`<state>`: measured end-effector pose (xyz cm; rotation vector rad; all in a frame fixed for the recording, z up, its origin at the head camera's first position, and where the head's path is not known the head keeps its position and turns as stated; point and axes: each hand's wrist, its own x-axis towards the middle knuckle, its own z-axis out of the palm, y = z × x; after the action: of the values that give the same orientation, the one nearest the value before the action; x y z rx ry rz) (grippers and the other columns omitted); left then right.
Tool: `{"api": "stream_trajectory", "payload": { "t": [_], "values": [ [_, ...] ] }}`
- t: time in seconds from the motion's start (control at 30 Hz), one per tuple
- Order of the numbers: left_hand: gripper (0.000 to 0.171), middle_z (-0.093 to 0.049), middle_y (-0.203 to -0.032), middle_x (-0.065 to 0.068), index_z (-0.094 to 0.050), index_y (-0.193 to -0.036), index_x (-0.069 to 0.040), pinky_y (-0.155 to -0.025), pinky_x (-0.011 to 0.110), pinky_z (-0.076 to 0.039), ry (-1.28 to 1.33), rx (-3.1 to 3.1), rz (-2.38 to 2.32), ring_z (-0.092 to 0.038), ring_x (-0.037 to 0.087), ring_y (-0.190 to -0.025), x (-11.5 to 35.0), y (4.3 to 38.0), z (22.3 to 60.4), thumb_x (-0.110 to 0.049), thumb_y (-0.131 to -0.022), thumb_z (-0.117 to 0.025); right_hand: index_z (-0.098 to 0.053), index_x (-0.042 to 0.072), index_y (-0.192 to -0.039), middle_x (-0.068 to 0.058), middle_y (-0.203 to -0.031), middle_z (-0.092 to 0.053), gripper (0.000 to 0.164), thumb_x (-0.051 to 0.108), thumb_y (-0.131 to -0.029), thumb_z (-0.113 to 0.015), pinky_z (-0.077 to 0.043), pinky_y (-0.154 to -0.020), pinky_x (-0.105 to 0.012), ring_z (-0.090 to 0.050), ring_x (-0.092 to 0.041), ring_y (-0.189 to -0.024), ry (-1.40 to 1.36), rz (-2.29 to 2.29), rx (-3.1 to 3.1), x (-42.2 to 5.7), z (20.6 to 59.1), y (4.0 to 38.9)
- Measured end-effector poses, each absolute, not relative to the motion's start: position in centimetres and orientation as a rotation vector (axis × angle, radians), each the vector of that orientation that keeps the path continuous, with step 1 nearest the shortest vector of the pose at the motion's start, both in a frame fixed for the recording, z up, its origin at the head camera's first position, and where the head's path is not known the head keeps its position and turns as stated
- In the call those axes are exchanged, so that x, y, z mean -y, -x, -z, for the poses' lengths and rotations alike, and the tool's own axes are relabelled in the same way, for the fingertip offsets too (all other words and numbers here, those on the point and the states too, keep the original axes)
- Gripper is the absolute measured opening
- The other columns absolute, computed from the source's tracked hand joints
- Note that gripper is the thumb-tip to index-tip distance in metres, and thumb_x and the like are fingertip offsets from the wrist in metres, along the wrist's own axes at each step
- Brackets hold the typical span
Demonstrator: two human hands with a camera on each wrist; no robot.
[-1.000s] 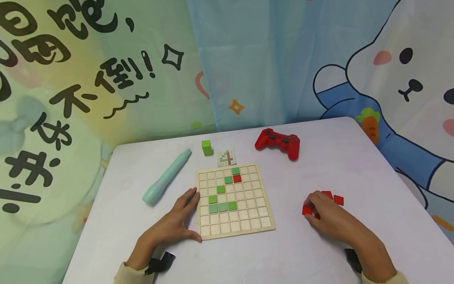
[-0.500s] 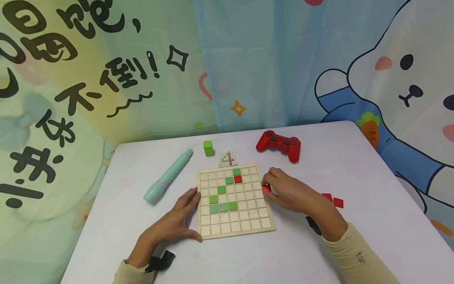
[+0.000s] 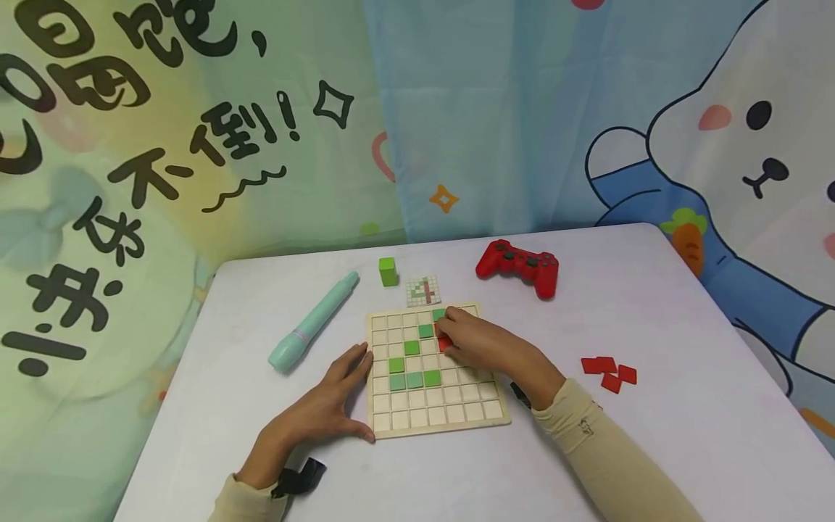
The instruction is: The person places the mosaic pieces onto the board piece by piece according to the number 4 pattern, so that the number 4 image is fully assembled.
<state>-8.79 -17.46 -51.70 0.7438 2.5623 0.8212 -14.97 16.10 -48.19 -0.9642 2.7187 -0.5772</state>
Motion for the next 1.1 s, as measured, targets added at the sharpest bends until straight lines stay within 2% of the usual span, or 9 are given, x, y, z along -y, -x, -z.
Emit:
{"api": "stream_trajectory", "payload": {
  "t": [0.37,0.6,0.7,0.9,0.97,1.03,1.1],
  "values": [
    [0.139,-0.008,-0.182,0.011,-0.018,-0.171,-0.007,-0.131,0.054,-0.033,-0.783,-2.579,-0.796,-0.008,0.034,-0.170,16.7,9.1,51.6,-0.051,-0.067,-0.099,-0.068,0.010,-0.115,-0.002,-0.105,-0.059,0.024,0.017,-0.096,-0.080,-0.054,-0.080,-0.029,-0.054,-0.011,-0.093,0.978,0.546,-2.787,-16.7,48.3,14.8],
    [0.139,-0.007,-0.182,0.012,-0.018,-0.171,-0.006,-0.131,0.055,-0.032,-0.781,-2.567,-0.802,-0.008,0.036,-0.169,16.1,9.0,51.8,-0.051,-0.067,-0.099,-0.067,0.012,-0.126,-0.003,-0.121,-0.065,0.031,0.023,-0.099,-0.077,-0.061,-0.091,-0.036,-0.061,-0.014,-0.106,0.709,0.584,-2.818,-19.8,47.0,12.4],
    [0.139,-0.008,-0.182,0.013,-0.018,-0.170,-0.006,-0.131,0.056,-0.031,-0.772,-2.571,-0.803,-0.008,0.036,-0.169,16.1,8.8,51.8,-0.050,-0.066,-0.100,-0.067,0.012,-0.128,-0.003,-0.120,-0.069,0.031,0.018,-0.100,-0.076,-0.061,-0.087,-0.032,-0.063,-0.014,-0.102,0.556,0.701,-2.859,-22.7,46.4,10.1],
    [0.139,-0.009,-0.182,0.012,-0.019,-0.171,-0.007,-0.131,0.057,-0.030,-0.750,-2.576,-0.811,-0.008,0.036,-0.169,16.4,8.6,51.8,-0.051,-0.066,-0.099,-0.067,0.011,-0.132,-0.010,-0.121,-0.074,0.033,0.014,-0.100,-0.074,-0.055,-0.075,-0.015,-0.068,-0.021,-0.100,0.171,0.860,-2.958,-28.6,46.2,4.6],
    [0.139,-0.009,-0.182,0.012,-0.020,-0.171,-0.007,-0.131,0.057,-0.031,-0.742,-2.578,-0.818,-0.009,0.036,-0.169,16.5,8.6,51.8,-0.051,-0.066,-0.099,-0.066,0.011,-0.135,-0.012,-0.124,-0.075,0.035,0.016,-0.101,-0.074,-0.059,-0.078,-0.020,-0.069,-0.025,-0.103,0.052,0.858,-2.951,-30.0,46.5,3.1],
    [0.139,-0.009,-0.182,0.011,-0.019,-0.171,-0.008,-0.132,0.057,-0.029,-0.723,-2.571,-0.822,-0.007,0.035,-0.170,16.6,8.7,51.9,-0.050,-0.066,-0.100,-0.065,0.010,-0.137,-0.015,-0.126,-0.075,0.038,0.017,-0.100,-0.074,-0.064,-0.085,-0.033,-0.070,-0.031,-0.106,-0.019,0.864,-2.933,-31.1,47.1,1.8],
    [0.139,-0.008,-0.182,0.011,-0.020,-0.171,-0.008,-0.132,0.058,-0.029,-0.716,-2.561,-0.833,-0.007,0.036,-0.170,16.6,8.7,52.0,-0.050,-0.066,-0.100,-0.065,0.009,-0.138,-0.017,-0.125,-0.074,0.042,0.017,-0.099,-0.076,-0.064,-0.090,-0.050,-0.070,-0.034,-0.108,-0.047,0.865,-2.917,-32.0,47.7,0.9]
  ]
}}
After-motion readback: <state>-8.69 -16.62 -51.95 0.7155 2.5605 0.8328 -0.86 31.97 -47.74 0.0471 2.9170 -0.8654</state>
